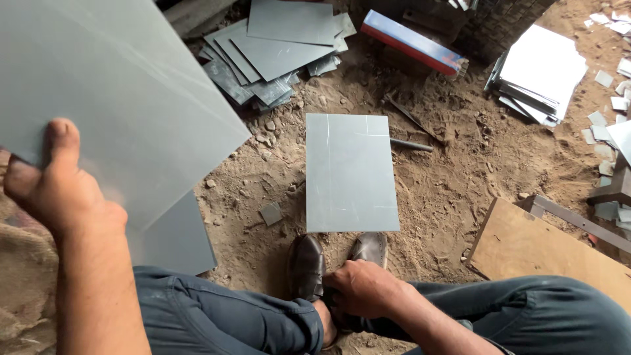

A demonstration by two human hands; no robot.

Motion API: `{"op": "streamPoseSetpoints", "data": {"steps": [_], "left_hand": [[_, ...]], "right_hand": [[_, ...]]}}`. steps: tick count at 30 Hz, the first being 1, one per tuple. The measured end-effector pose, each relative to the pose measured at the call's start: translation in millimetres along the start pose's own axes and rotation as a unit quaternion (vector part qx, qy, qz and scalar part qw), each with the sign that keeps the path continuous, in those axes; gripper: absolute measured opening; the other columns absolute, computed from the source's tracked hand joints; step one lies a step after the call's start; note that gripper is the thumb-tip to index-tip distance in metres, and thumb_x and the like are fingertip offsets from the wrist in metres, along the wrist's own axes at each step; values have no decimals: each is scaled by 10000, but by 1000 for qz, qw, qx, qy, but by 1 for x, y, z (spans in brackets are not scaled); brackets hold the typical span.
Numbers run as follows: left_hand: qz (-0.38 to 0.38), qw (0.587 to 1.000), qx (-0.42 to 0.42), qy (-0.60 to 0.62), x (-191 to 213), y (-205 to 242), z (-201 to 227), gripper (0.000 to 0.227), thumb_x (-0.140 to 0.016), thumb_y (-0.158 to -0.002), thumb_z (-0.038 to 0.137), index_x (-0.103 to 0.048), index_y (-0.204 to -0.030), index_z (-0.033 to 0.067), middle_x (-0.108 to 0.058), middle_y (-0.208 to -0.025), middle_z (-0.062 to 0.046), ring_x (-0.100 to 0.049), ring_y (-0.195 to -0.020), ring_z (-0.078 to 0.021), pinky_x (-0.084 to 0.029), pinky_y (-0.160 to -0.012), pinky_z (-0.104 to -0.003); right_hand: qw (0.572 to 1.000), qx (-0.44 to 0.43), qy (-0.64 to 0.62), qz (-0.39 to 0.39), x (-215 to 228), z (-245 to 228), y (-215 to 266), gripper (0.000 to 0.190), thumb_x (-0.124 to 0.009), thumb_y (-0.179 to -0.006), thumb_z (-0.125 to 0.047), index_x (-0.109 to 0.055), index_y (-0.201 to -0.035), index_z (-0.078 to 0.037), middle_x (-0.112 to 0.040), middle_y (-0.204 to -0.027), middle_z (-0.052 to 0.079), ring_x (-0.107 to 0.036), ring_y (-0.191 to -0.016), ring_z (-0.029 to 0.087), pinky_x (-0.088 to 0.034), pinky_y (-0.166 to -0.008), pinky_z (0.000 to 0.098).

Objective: The person sits on the ground and uses a small handheld abrasive tool to smooth the edges of rectangular grey tiles. They repeatedly rub the tool along the edges and corners of each tile, then place the finished tile onto a nearby stack.

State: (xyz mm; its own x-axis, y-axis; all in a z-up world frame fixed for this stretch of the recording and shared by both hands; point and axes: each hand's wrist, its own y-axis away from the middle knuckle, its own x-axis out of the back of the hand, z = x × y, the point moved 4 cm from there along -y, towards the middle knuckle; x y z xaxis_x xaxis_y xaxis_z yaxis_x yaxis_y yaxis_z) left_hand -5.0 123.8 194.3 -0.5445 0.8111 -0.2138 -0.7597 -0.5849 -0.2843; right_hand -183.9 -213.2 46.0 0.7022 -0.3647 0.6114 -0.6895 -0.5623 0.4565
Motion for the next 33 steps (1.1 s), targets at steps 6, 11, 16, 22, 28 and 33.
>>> {"op": "streamPoseSetpoints", "data": {"steps": [6, 11, 16, 22, 28, 33], "left_hand": [[46, 998, 36, -25, -8, 10, -30, 237, -738, -939, 29, -625, -1136, -40, -706, -1159, -69, -706, -1039, -182, -617, -919, -365], [59, 996, 54, -45, -13, 11, -40, 239, -745, -980, 58, -668, -1155, -86, -735, -1184, -129, -742, -1042, -235, -656, -922, -425], [-7, 1000, 10, -27, -23, 10, -39, 209, -706, -977, 68, -658, -1153, -33, -716, -1184, -100, -712, -1060, -209, -617, -963, -404], [-13, 998, 42, -44, -25, 11, -55, 195, -698, -1017, 137, -635, -1101, -27, -699, -1161, -119, -700, -1087, -227, -619, -994, -444], [13, 992, 110, -59, -16, 8, -82, 281, -670, -1036, 240, -640, -1172, -4, -693, -1270, -167, -716, -1179, -268, -644, -991, -486], [40, 981, 167, -92, -7, 7, -89, 405, -579, -1051, 352, -596, -1301, 33, -624, -1365, -169, -651, -1237, -270, -588, -1003, -484]], "right_hand": [[999, -30, 5, -9, 16, -5, 1, 154, -679, -846, -204, -699, -963, -105, -708, -775, 190, -701, -768, 414, -571, -684, 523], [1000, 7, -22, 10, 22, -12, 3, 118, -665, -882, -205, -690, -936, -103, -693, -727, 196, -694, -737, 420, -559, -669, 525], [1000, 22, -8, 14, 17, -4, 4, 134, -692, -882, -222, -679, -902, -90, -685, -707, 192, -674, -707, 429, -539, -631, 541], [1000, 27, -6, -11, 17, 0, 3, 141, -672, -900, -206, -666, -970, -85, -685, -696, 183, -681, -680, 416, -543, -613, 527], [1000, 13, 8, -27, 22, -8, 3, 147, -660, -925, -209, -660, -991, -77, -682, -678, 182, -691, -655, 397, -550, -593, 507], [999, -4, -3, -40, 21, -17, 2, 142, -652, -940, -211, -655, -1004, -84, -690, -695, 173, -695, -648, 385, -547, -585, 498]]}}
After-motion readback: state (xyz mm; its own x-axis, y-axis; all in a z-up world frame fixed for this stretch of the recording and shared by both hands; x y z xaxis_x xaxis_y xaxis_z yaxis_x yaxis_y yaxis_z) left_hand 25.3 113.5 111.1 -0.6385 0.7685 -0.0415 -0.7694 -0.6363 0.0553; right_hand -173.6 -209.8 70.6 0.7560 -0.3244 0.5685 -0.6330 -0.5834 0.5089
